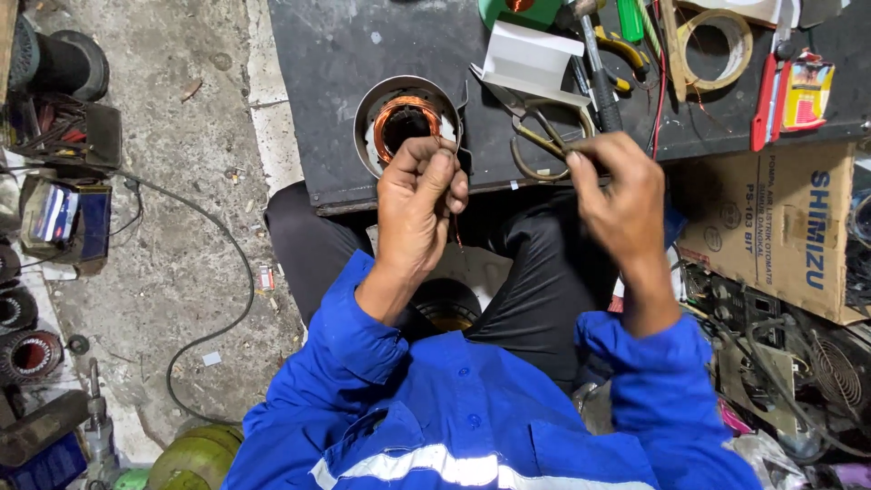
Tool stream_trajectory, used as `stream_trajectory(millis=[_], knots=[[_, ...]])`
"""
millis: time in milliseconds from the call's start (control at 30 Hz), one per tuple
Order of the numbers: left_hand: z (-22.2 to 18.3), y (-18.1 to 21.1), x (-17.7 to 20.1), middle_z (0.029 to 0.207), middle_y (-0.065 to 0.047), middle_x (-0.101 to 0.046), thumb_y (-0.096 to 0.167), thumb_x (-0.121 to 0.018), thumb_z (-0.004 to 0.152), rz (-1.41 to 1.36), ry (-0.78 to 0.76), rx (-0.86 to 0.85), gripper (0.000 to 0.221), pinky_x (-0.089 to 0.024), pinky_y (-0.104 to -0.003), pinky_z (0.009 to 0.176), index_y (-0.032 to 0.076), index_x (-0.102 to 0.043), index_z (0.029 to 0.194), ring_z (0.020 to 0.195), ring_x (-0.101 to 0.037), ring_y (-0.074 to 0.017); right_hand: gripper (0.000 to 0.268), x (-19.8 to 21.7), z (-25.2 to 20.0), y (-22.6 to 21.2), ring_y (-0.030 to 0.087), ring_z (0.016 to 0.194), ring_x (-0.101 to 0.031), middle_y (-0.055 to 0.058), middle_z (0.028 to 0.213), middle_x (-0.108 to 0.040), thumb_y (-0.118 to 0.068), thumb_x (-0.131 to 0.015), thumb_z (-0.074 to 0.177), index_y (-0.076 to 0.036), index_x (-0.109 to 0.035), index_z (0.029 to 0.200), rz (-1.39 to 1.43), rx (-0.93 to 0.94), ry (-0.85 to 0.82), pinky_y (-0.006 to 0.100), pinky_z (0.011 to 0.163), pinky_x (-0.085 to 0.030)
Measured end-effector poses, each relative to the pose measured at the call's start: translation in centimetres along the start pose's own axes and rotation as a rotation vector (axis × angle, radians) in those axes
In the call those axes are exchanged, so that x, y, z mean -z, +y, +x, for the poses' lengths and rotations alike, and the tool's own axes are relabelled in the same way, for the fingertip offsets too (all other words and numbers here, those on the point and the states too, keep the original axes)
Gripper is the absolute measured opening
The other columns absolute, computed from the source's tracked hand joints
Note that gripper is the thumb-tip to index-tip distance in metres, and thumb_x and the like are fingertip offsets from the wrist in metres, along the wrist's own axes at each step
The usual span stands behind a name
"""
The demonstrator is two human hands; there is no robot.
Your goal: A person is repairing a motor stator by inserting insulation paper and stripping copper wires using pliers.
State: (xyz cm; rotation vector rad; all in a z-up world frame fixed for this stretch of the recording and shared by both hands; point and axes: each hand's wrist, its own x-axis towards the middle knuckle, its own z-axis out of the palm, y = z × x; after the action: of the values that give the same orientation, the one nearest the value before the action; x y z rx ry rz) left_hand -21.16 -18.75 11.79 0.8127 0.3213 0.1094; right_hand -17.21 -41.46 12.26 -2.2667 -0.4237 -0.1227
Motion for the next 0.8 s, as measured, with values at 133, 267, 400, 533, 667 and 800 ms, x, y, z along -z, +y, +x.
stream_trajectory(millis=[133, 267, 400, 533, 667, 800], knots=[[-0.4, 0.5, -0.4, 0.083, -0.005, -0.056, 0.011, -0.065, 0.103, 0.070, -0.017, 0.003, 0.015, -0.048, -0.014, 0.048, -0.001, -0.065, 0.112, 0.065, -0.059, -0.0074, 0.020, -2.1, 2.4, 8.9, 0.046, 0.086, -0.067, 0.025, 0.092, -0.065, 0.009, -0.072, 0.089, 0.006, -0.074, 0.108, -0.368, 0.069, -0.028, 0.054, 0.077, -0.056], [-0.4, 0.3, 1.0, 0.103, -0.005, -0.067, 0.010, -0.064, 0.103, 0.131, -0.063, -0.017, 0.009, -0.036, -0.017, 0.048, 0.003, -0.067, 0.108, 0.064, -0.053, -0.0080, 0.048, -3.3, 4.5, 11.9, 0.031, 0.083, -0.061, 0.021, 0.099, -0.059, 0.015, -0.075, 0.085, 0.006, -0.068, 0.132, -0.546, 0.173, 0.007, 0.038, 0.060, -0.059], [-0.5, 0.3, 1.5, 0.110, -0.009, -0.070, 0.010, -0.065, 0.102, 0.153, -0.043, 0.023, 0.008, -0.036, -0.017, 0.048, 0.007, -0.069, 0.109, 0.063, -0.052, -0.0071, 0.039, -2.8, 6.4, 12.9, 0.030, 0.092, -0.059, 0.016, 0.101, -0.061, 0.007, -0.080, 0.088, 0.001, -0.074, 0.127, -0.598, 0.242, -0.015, 0.039, 0.071, -0.060], [-0.7, 1.4, 1.2, 0.075, 0.002, -0.053, 0.015, -0.067, 0.101, 0.209, -0.051, 0.061, 0.015, -0.034, -0.017, 0.049, 0.004, -0.070, 0.111, 0.059, -0.045, -0.0055, 0.027, -2.0, 7.8, 13.5, 0.036, 0.103, -0.061, 0.022, 0.109, -0.066, 0.010, -0.055, 0.101, 0.007, -0.070, 0.123, -0.401, 0.195, 0.083, 0.046, 0.084, -0.054], [-0.6, 1.1, 1.2, 0.079, 0.001, -0.060, 0.014, -0.068, 0.100, 0.183, -0.048, 0.087, 0.017, -0.036, -0.016, 0.048, 0.003, -0.072, 0.112, 0.059, -0.047, -0.0055, 0.021, -1.8, 8.1, 15.6, 0.033, 0.095, -0.063, 0.024, 0.108, -0.074, 0.000, -0.072, 0.106, 0.007, -0.076, 0.126, -0.571, 0.262, -0.056, 0.042, 0.076, -0.056], [-0.4, 1.0, 1.2, 0.102, -0.004, -0.071, 0.013, -0.068, 0.100, 0.121, -0.007, 0.117, 0.012, -0.034, -0.016, 0.049, 0.006, -0.072, 0.109, 0.060, -0.044, -0.0055, 0.018, -1.7, 8.6, 14.3, 0.039, 0.083, -0.071, 0.031, 0.099, -0.072, 0.003, -0.065, 0.110, 0.014, -0.074, 0.122, -0.474, 0.279, -0.076, 0.044, 0.068, -0.061]])
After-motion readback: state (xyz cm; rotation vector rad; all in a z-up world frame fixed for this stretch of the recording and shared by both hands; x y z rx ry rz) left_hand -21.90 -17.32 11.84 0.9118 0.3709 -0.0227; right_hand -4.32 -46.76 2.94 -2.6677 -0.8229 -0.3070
